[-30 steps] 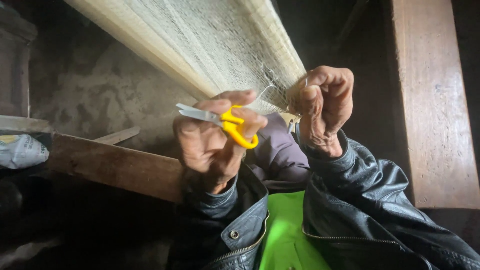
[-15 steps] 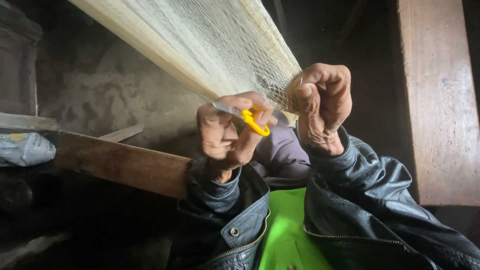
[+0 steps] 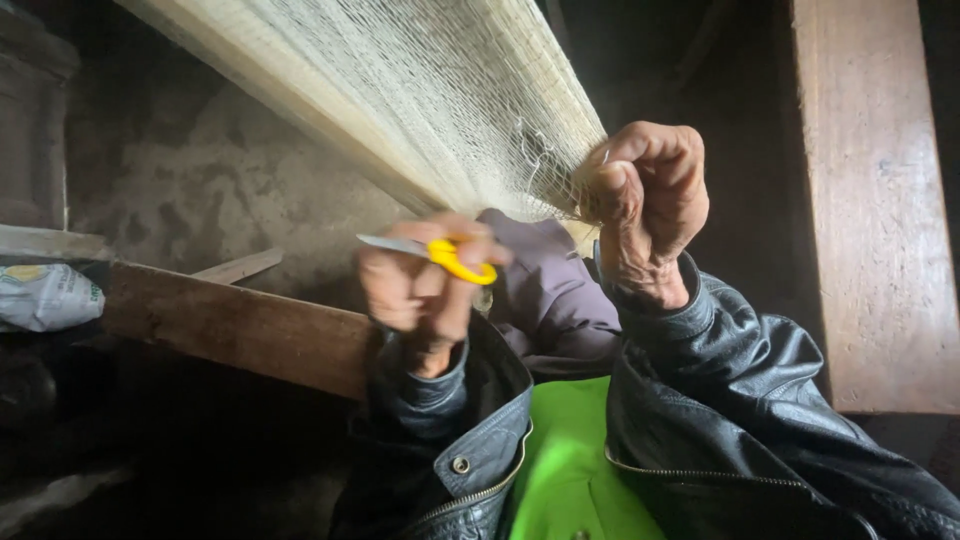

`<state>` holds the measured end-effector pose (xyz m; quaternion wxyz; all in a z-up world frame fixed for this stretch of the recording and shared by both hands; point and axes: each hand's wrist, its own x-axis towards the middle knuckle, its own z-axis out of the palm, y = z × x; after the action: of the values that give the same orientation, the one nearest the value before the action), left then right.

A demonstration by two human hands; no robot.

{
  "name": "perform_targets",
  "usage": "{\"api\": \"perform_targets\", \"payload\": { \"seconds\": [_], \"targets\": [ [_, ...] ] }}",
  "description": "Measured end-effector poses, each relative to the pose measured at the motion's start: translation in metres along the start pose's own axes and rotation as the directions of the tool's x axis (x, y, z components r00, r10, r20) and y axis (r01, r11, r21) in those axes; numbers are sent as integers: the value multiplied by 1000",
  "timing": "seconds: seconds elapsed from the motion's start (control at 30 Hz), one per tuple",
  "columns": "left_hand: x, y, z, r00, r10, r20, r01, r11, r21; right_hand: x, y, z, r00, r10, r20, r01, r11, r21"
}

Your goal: Repairing a fine-mesh fishing net using a threading tool and scissors to weave and trim the line.

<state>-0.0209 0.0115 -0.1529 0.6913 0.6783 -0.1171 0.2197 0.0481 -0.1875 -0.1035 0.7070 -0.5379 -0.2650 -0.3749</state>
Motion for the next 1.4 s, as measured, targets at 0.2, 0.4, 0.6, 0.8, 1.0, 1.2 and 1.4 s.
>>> {"api": "perform_targets", "payload": {
  "seconds": [0.2, 0.4, 0.6, 0.8, 1.0, 1.2, 1.4],
  "targets": [
    [-20, -65, -49, 989, -31, -146, 49, 991, 123, 5, -2, -2, 999, 7, 50, -8, 1000, 15],
    [-200, -248, -204, 795, -444, -413, 532, 838, 125, -5, 9, -8, 998, 47, 52, -47, 999, 5],
    [-288, -257, -248, 705, -285, -650, 617, 699, 363, 6, -1, -9, 994, 67, 86, -70, 997, 28],
    [-276, -218, -232, 564, -347, -750, 725, 642, 248, -6, 9, -15, 989, 146, 13, -145, 988, -48],
    [-199, -144, -177, 528, -506, -682, 569, 807, -159, -6, 12, -14, 986, 149, 69, -148, 989, -30],
    [-108, -99, -77, 846, -423, -323, 268, 863, -428, -8, 3, 0, 959, 218, 181, -227, 973, 29],
    [-36, -35, 19, 988, -143, -55, 110, 910, -399, -11, 0, 2, 950, 229, 214, -255, 961, 103]
  ]
}}
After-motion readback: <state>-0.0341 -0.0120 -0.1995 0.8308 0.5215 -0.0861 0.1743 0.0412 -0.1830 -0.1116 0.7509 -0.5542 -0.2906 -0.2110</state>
